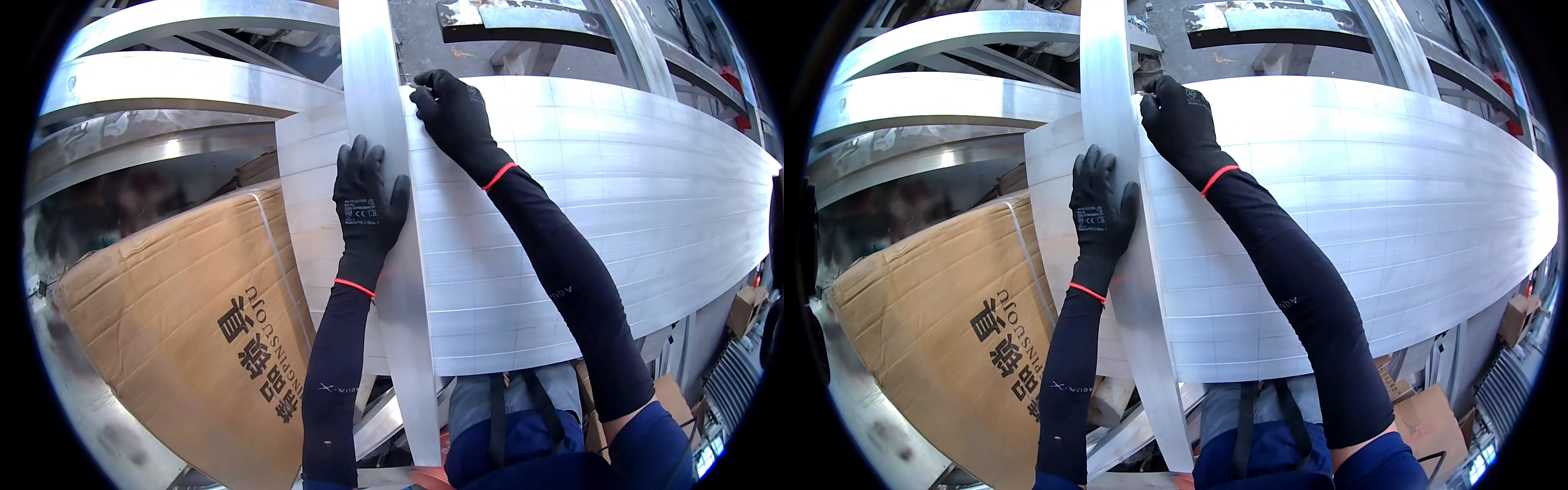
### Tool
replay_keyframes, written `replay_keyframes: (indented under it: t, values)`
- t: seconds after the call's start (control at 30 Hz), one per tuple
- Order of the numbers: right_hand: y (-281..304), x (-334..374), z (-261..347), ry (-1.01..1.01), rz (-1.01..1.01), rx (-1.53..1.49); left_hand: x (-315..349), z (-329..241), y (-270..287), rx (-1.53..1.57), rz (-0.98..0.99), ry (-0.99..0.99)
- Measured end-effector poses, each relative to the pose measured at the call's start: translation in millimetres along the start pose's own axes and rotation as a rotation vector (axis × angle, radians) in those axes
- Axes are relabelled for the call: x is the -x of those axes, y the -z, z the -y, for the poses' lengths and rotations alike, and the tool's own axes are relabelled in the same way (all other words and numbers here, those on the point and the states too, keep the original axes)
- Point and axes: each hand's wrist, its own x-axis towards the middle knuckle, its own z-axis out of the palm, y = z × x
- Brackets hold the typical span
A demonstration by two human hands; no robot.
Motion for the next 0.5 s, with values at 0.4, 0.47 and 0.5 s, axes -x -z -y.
replay_keyframes:
  t: [0.4, 0.47, 0.5]
  values:
    - [-2.0, -8.8, 5.7, -0.015, 0.085, 0.117, 0.3, 0.0, 1.7, -0.028, -0.012, -0.015]
    - [-4.2, -7.4, 1.6, -0.02, 0.042, 0.105, 0.1, -0.9, 1.6, 0.007, -0.014, -0.014]
    - [-5.9, -5.8, 1.5, -0.025, 0.026, 0.095, 1.2, -1.5, 2.4, -0.006, -0.013, -0.01]
